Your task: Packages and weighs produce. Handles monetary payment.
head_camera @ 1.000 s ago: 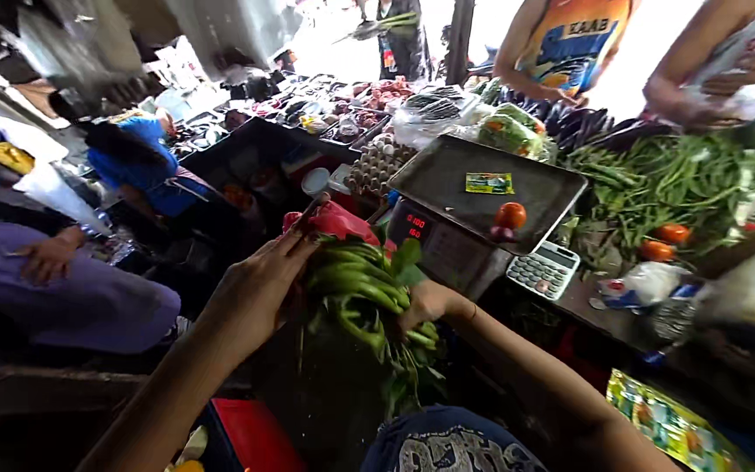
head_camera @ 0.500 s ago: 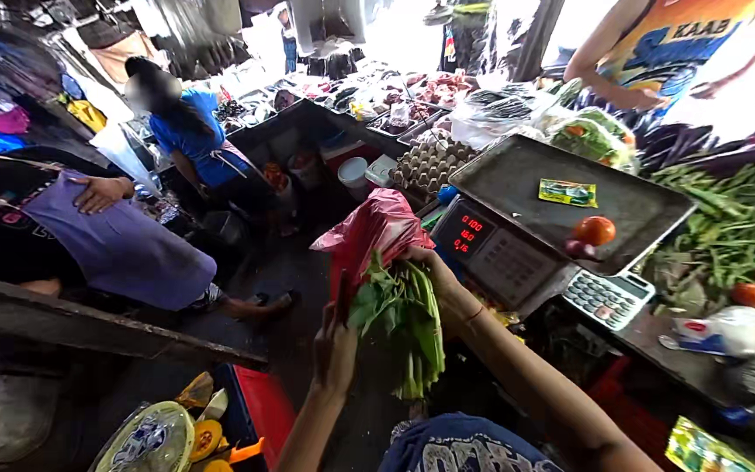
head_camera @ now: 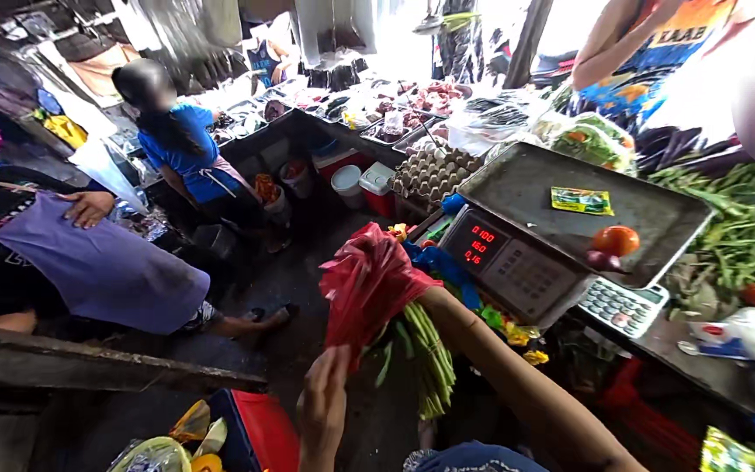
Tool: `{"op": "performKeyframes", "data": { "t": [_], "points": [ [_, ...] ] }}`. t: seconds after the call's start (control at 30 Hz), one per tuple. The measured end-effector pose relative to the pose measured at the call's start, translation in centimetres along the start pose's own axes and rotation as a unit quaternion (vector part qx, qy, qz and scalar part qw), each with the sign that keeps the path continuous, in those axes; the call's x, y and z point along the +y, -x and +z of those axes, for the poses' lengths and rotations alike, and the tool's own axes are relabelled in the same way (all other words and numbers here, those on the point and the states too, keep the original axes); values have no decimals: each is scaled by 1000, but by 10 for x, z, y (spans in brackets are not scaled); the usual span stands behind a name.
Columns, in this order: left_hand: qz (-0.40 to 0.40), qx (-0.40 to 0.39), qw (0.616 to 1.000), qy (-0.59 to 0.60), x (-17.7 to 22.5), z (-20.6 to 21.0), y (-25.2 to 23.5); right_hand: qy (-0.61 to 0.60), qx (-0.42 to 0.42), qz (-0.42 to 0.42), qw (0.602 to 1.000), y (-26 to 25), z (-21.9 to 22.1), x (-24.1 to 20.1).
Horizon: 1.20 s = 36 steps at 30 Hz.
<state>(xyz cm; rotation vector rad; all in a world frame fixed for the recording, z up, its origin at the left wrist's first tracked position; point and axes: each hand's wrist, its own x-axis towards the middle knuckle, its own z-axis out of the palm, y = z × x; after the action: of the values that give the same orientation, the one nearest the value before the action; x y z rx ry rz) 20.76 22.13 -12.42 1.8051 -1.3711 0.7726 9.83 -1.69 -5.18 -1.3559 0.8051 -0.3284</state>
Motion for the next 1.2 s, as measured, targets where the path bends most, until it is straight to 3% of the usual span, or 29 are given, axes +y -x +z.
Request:
{"op": "performKeyframes", "data": {
  "t": [0.07, 0.13, 0.17, 0.23, 0.27, 0.3, 0.43, 0.5, 0.57, 0.67, 0.77, 0.83, 0.9, 0.93, 1.03, 1.1, 1.2],
  "points": [
    [-171, 109, 974, 99, -4, 8, 15, -193, 13, 23, 981, 5, 5, -1],
    [-276, 163, 917, 238, 0, 18, 13, -272, 34, 54, 960, 11, 14, -4],
    [-343, 182, 863, 323, 5, 23, 8, -307, 36, 68, 948, 10, 18, -4],
    [-463, 221, 716, 473, 12, 35, -3, -369, 29, 82, 926, 8, 25, 1],
    [-491, 233, 670, 505, 15, 43, -8, -386, 21, 80, 919, 9, 28, 4],
    [-500, 241, 657, 510, 17, 53, -11, -402, 14, 74, 913, 9, 31, 9],
    [-569, 261, 628, 461, 19, 77, -5, -427, 12, 42, 903, -7, 42, 29],
    [-579, 258, 639, 436, 9, 79, -4, -400, 26, 10, 916, -14, 42, 41],
    [-551, 235, 692, 403, 1, 80, -4, -383, 49, -19, 922, -17, 41, 52],
    [-430, 110, 816, 370, -18, 86, 7, -413, 67, -12, 908, -16, 39, 53],
    [-372, 6, 853, 366, -38, 113, 17, -432, 52, -12, 900, -4, 34, 41],
    [-395, -17, 827, 401, -33, 130, 9, -407, 64, 17, 911, 15, 35, 10],
    [-466, -5, 774, 428, -22, 143, 4, -392, 101, 97, 909, 39, 37, -41],
    [-492, 7, 758, 429, -18, 148, 7, -385, 93, 101, 913, 42, 36, -41],
    [-515, -21, 755, 405, -3, 137, 27, -384, 13, 3, 923, 20, 34, 33],
    [-546, -80, 711, 436, 25, 103, 30, -369, -4, -19, 929, 5, 33, 51],
    [-560, -108, 716, 402, 50, 74, -3, -265, -35, -63, 962, -12, 22, 65]
  ]
}}
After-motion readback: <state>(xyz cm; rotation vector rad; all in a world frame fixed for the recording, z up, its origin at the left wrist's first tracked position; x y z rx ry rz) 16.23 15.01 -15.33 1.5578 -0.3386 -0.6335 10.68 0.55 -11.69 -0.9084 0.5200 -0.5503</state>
